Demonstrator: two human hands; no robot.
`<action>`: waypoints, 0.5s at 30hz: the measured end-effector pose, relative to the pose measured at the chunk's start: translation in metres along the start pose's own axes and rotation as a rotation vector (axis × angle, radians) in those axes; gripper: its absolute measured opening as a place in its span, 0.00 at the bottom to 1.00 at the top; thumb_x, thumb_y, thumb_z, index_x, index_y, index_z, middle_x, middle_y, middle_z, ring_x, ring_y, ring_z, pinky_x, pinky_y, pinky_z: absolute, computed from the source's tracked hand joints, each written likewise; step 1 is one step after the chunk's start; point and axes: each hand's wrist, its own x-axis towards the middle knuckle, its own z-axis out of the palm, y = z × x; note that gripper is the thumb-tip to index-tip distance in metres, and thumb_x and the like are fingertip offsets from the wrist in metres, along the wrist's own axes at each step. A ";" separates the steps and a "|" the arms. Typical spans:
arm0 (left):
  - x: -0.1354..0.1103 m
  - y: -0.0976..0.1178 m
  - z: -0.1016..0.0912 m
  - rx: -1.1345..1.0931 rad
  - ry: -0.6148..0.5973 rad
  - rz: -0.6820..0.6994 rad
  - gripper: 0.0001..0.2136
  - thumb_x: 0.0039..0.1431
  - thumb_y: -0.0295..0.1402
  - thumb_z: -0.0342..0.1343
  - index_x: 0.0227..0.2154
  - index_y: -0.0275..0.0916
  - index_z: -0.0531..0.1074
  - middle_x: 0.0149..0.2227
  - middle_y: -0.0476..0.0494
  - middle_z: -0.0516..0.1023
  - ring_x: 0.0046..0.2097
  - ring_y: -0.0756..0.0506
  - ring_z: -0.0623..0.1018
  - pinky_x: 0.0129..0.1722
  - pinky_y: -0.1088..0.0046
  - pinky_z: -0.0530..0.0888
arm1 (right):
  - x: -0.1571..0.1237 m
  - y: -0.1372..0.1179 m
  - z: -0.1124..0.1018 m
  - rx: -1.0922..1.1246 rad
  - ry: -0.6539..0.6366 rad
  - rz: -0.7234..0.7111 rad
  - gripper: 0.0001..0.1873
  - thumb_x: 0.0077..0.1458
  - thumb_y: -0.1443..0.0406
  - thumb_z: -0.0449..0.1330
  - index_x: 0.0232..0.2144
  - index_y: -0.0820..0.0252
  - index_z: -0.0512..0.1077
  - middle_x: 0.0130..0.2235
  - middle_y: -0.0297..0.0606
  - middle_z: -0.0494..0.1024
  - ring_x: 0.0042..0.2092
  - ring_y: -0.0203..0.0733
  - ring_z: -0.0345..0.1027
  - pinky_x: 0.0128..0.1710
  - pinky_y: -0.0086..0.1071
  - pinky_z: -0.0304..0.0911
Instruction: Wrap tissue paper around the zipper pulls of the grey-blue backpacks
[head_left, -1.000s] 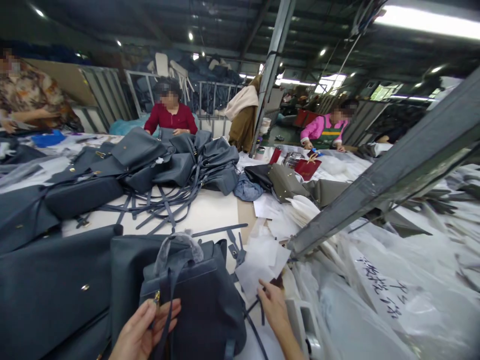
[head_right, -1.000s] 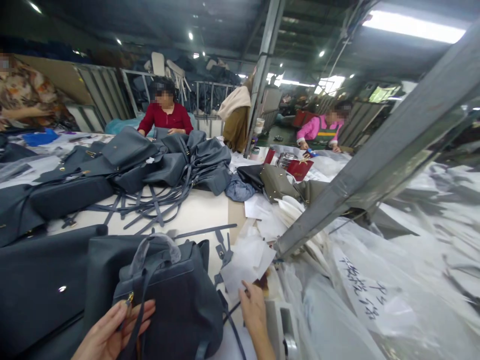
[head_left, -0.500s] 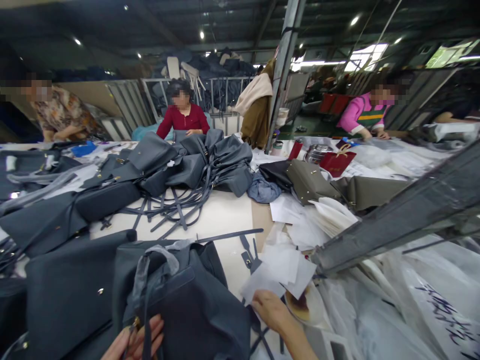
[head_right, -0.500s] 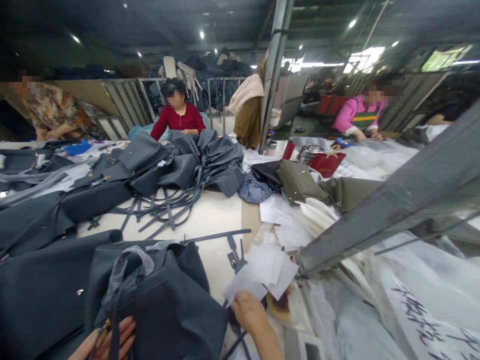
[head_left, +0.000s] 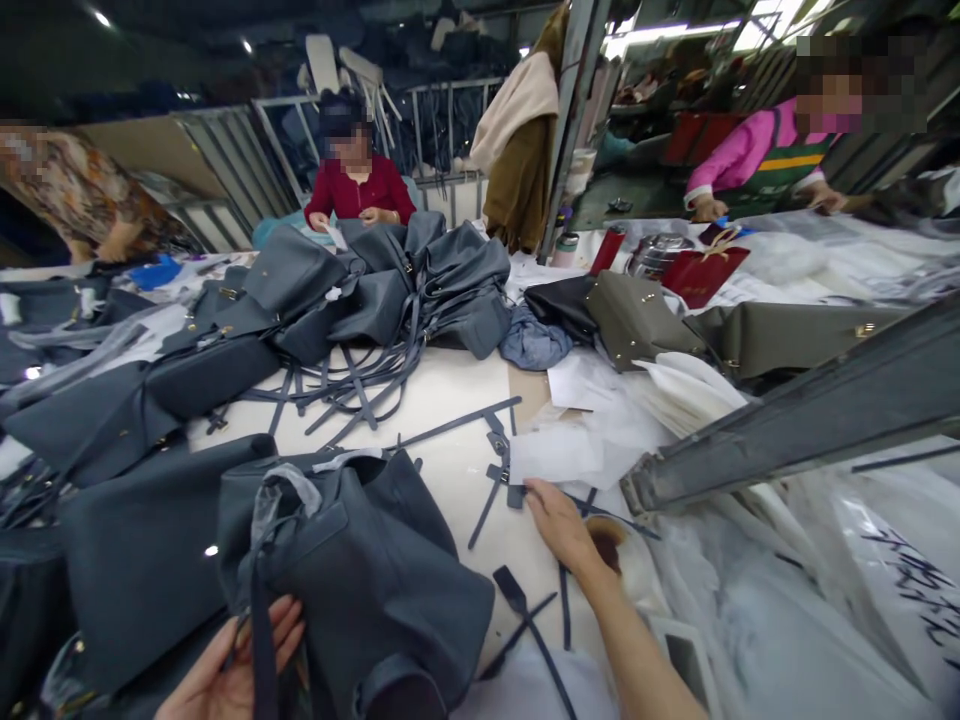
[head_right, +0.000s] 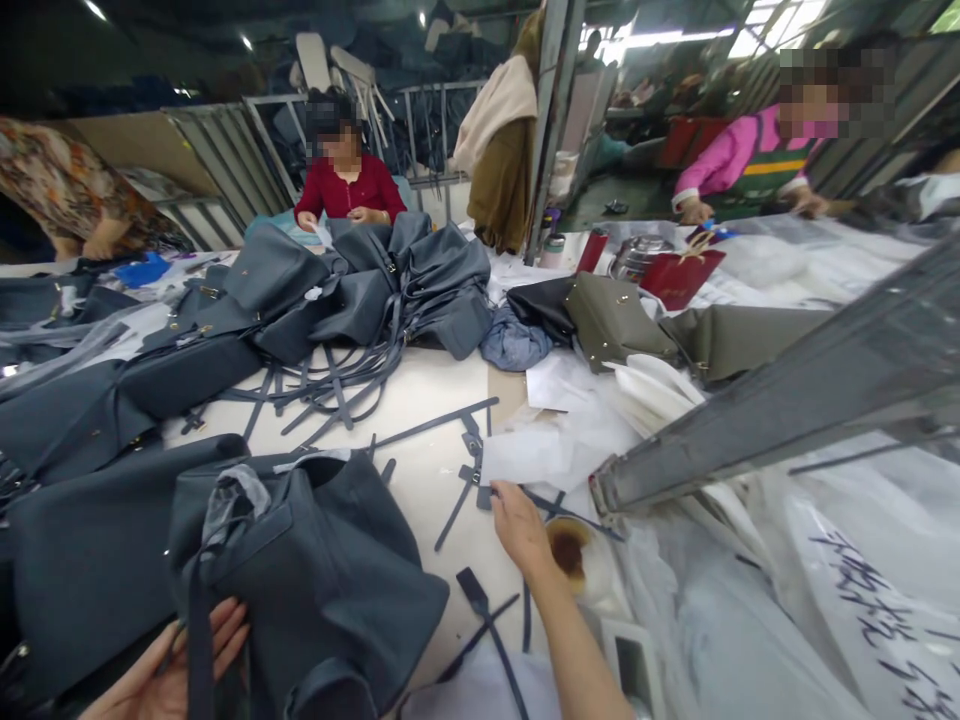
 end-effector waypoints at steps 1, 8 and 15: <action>-0.002 0.003 0.002 -0.015 0.029 -0.005 0.12 0.54 0.26 0.49 0.38 0.33 0.75 0.43 0.32 0.81 0.52 0.34 0.76 0.57 0.47 0.67 | -0.003 0.000 -0.006 -0.001 0.000 -0.001 0.19 0.60 0.65 0.45 0.46 0.60 0.71 0.48 0.46 0.78 0.50 0.45 0.71 0.54 0.38 0.62; -0.001 0.016 -0.004 -0.030 0.171 -0.042 0.12 0.56 0.24 0.44 0.32 0.34 0.75 0.34 0.38 0.81 0.39 0.43 0.81 0.61 0.50 0.61 | -0.089 0.003 0.006 -0.064 -0.060 0.042 0.13 0.56 0.69 0.47 0.26 0.56 0.70 0.25 0.35 0.76 0.31 0.42 0.73 0.33 0.31 0.64; -0.013 0.013 0.015 -0.054 0.136 -0.015 0.12 0.57 0.23 0.45 0.33 0.32 0.75 0.37 0.36 0.80 0.44 0.42 0.80 0.58 0.52 0.67 | -0.175 -0.008 0.058 -0.092 -0.029 -0.055 0.18 0.51 0.74 0.50 0.41 0.56 0.72 0.48 0.45 0.78 0.49 0.49 0.72 0.47 0.41 0.68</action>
